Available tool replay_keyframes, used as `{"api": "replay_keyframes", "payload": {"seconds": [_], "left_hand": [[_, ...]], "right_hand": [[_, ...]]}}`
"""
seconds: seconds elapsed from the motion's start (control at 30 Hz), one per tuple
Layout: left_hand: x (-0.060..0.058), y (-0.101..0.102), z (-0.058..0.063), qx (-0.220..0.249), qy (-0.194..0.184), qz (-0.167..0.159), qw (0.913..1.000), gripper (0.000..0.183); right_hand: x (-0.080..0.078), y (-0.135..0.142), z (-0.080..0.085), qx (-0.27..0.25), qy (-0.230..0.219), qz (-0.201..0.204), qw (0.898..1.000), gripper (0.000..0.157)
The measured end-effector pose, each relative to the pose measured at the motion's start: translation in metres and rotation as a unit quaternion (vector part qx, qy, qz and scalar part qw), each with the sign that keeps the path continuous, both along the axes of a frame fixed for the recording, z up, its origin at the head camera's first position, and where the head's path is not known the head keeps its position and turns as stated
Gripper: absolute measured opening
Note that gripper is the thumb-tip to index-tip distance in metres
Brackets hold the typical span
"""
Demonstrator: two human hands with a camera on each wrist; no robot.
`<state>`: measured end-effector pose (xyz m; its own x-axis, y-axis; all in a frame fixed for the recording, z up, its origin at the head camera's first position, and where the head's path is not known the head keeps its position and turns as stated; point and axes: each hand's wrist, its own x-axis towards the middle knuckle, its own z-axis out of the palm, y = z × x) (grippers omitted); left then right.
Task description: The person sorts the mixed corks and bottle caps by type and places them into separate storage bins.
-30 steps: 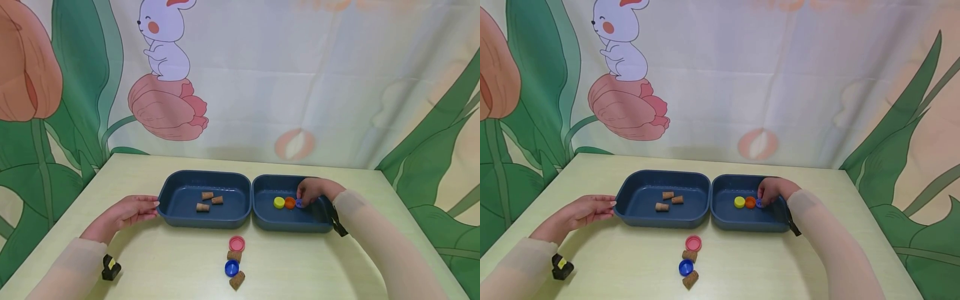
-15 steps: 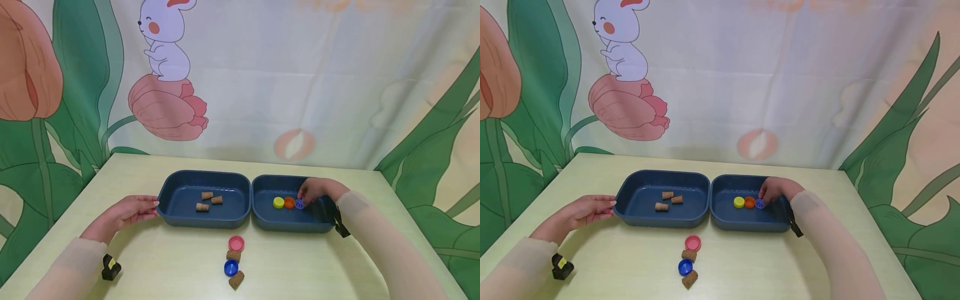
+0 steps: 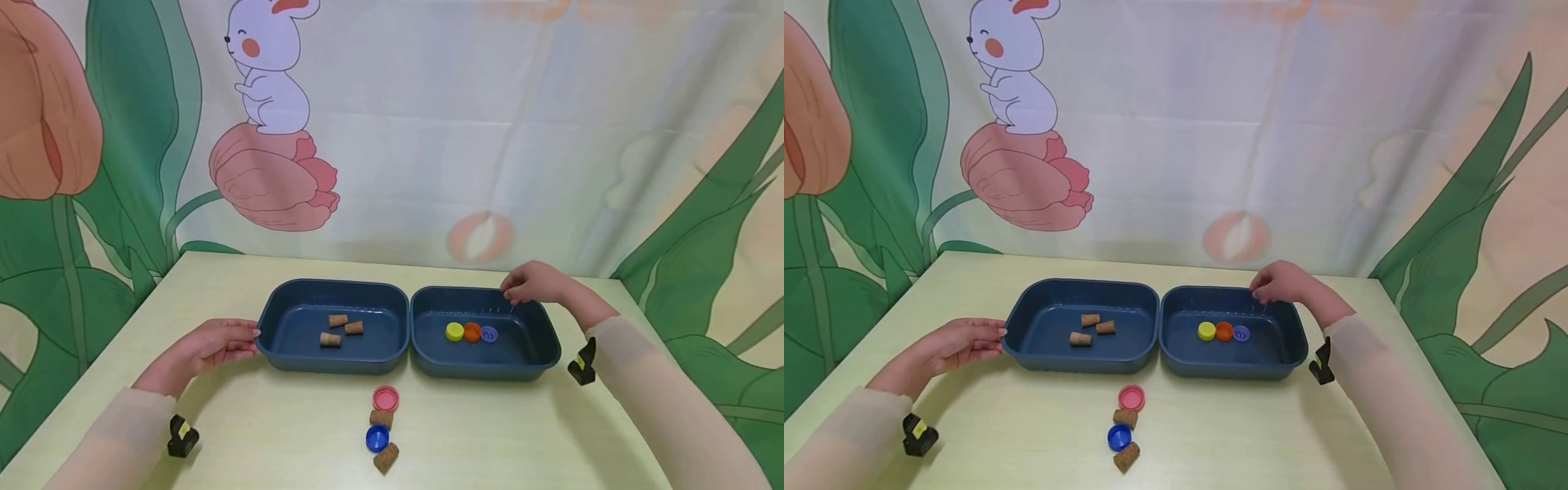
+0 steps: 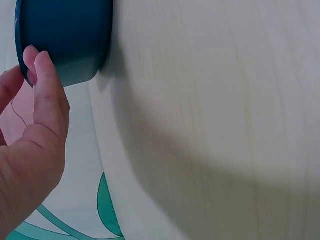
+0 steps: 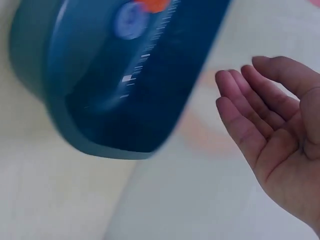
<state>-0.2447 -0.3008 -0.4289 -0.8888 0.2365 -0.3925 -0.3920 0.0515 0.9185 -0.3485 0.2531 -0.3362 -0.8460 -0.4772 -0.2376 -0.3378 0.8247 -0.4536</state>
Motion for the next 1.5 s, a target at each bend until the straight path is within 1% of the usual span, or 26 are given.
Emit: {"api": "replay_keyframes", "payload": {"seconds": [0.07, 0.17, 0.23, 0.33, 0.5, 0.63, 0.77, 0.9, 1.03, 1.13, 1.33, 1.4, 1.5], "left_hand": [[0.000, 0.001, 0.001, -0.002, -0.002, 0.001, 1.0000, 0.011], [-0.001, 0.001, 0.003, -0.006, -0.001, -0.002, 1.0000, 0.012], [-0.001, 0.002, 0.004, -0.008, 0.001, -0.004, 1.0000, 0.012], [-0.002, 0.002, 0.006, -0.011, 0.002, -0.007, 0.9999, 0.012], [-0.001, 0.003, 0.008, -0.011, 0.001, -0.004, 0.9999, 0.011], [-0.001, 0.002, 0.007, -0.006, -0.001, -0.002, 1.0000, 0.011], [-0.001, 0.001, 0.006, -0.005, -0.001, -0.003, 1.0000, 0.012], [0.000, 0.000, 0.003, -0.004, 0.000, -0.005, 1.0000, 0.014], [0.002, 0.000, 0.001, 0.002, 0.001, -0.006, 1.0000, 0.013], [0.002, 0.000, 0.001, 0.014, -0.001, -0.005, 0.9999, 0.012], [0.002, 0.001, 0.002, 0.023, -0.005, -0.003, 0.9997, 0.014], [0.003, 0.002, 0.003, 0.022, -0.006, -0.002, 0.9997, 0.014], [0.002, 0.002, 0.003, 0.020, -0.007, 0.000, 0.9998, 0.012]], "right_hand": [[0.010, 0.002, 0.009, -0.029, 0.027, -0.013, 0.999, 0.032], [0.029, 0.003, 0.019, -0.066, 0.052, -0.031, 0.996, 0.031], [0.043, 0.001, 0.024, -0.084, 0.062, -0.032, 0.994, 0.030], [0.062, -0.002, 0.025, -0.104, 0.068, -0.027, 0.992, 0.027], [0.088, -0.014, 0.016, -0.115, 0.068, -0.006, 0.991, 0.023], [0.103, -0.029, 0.005, -0.128, 0.049, 0.018, 0.990, 0.020], [0.115, -0.048, -0.008, -0.140, 0.020, 0.056, 0.988, 0.021], [0.123, -0.067, -0.021, -0.141, -0.004, 0.095, 0.985, 0.022], [0.124, -0.083, -0.034, -0.133, -0.018, 0.121, 0.984, 0.021], [0.122, -0.094, -0.046, -0.130, -0.028, 0.130, 0.983, 0.024], [0.119, -0.113, -0.069, -0.146, -0.066, 0.128, 0.979, 0.035], [0.119, -0.119, -0.074, -0.149, -0.069, 0.127, 0.978, 0.038], [0.118, -0.129, -0.080, -0.139, -0.064, 0.130, 0.980, 0.042]]}}
